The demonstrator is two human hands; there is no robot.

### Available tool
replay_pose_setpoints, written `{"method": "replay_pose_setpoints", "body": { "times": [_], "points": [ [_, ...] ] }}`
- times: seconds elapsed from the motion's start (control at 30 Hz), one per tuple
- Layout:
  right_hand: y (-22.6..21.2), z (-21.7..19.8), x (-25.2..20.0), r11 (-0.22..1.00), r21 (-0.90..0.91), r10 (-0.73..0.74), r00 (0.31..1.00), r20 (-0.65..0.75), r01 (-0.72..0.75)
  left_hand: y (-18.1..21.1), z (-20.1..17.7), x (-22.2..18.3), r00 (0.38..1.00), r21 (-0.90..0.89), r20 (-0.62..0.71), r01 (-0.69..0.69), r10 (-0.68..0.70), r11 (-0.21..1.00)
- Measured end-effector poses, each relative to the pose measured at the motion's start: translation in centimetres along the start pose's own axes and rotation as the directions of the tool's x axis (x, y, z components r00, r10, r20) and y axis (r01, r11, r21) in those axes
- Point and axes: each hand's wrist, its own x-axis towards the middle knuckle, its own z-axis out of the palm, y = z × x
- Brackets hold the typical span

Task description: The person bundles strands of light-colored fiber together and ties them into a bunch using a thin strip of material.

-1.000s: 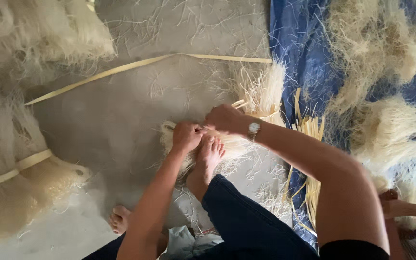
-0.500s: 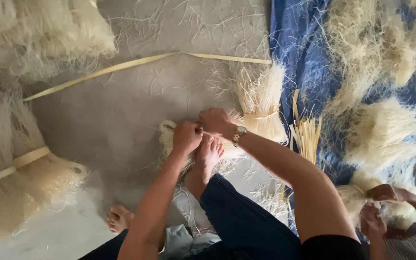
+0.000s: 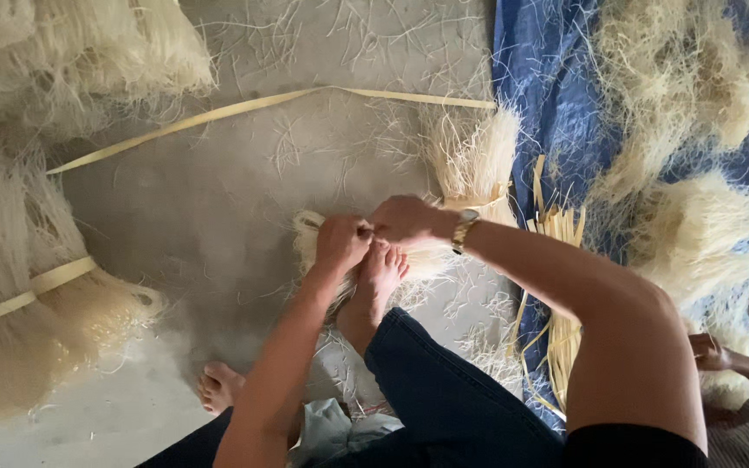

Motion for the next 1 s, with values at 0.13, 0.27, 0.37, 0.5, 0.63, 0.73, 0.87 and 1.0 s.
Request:
{"method": "replay_pose_setpoints", "body": {
  "times": [0.13,0.27,0.37,0.5,0.63,0.73,0.87,1.0],
  "points": [
    [-2.4,1.8,-2.4,0.45,0.887,0.349,0.935,-0.066,-0.105,0.3,-1.4,-0.9,0.994,-0.057,0.068,-0.083,0.087,0.995],
    [-5.0,1.3,-4.7,-0.023,0.997,0.609,0.789,0.077,-0.079,1.7,-1.9,-1.5,0.977,-0.034,0.185,-0.106,0.11,0.994],
    [-3.3,2.5,-3.3,-0.177,0.982,0.56,0.814,0.152,-0.062,1.6,-3.0,-1.8,0.975,-0.1,0.192,-0.09,0.108,0.991],
    [-2.8,1.2,-3.0,-0.245,0.968,0.535,0.825,0.182,-0.054,2.7,-5.5,-2.3,0.977,-0.25,0.159,-0.101,0.144,0.963],
    [-1.5,3.2,-2.4,-0.054,0.998,0.538,0.843,0.014,0.018,2.1,-4.3,-1.4,0.981,-0.327,0.113,-0.111,0.156,0.938],
    [-0.1,5.6,-0.3,0.503,0.853,0.369,0.857,-0.358,0.14,2.1,-3.0,-1.5,0.985,-0.234,0.025,-0.161,0.171,0.959],
    [0.7,3.3,2.3,0.9,0.433,0.25,0.876,-0.412,-0.053,1.4,-1.6,-0.9,0.988,-0.115,-0.057,-0.148,0.142,0.982],
    [2.0,1.2,3.6,0.975,0.129,0.207,0.942,-0.262,-0.179,1.4,-1.4,-0.7,0.993,-0.247,-0.075,-0.108,0.092,0.963]
  ]
}}
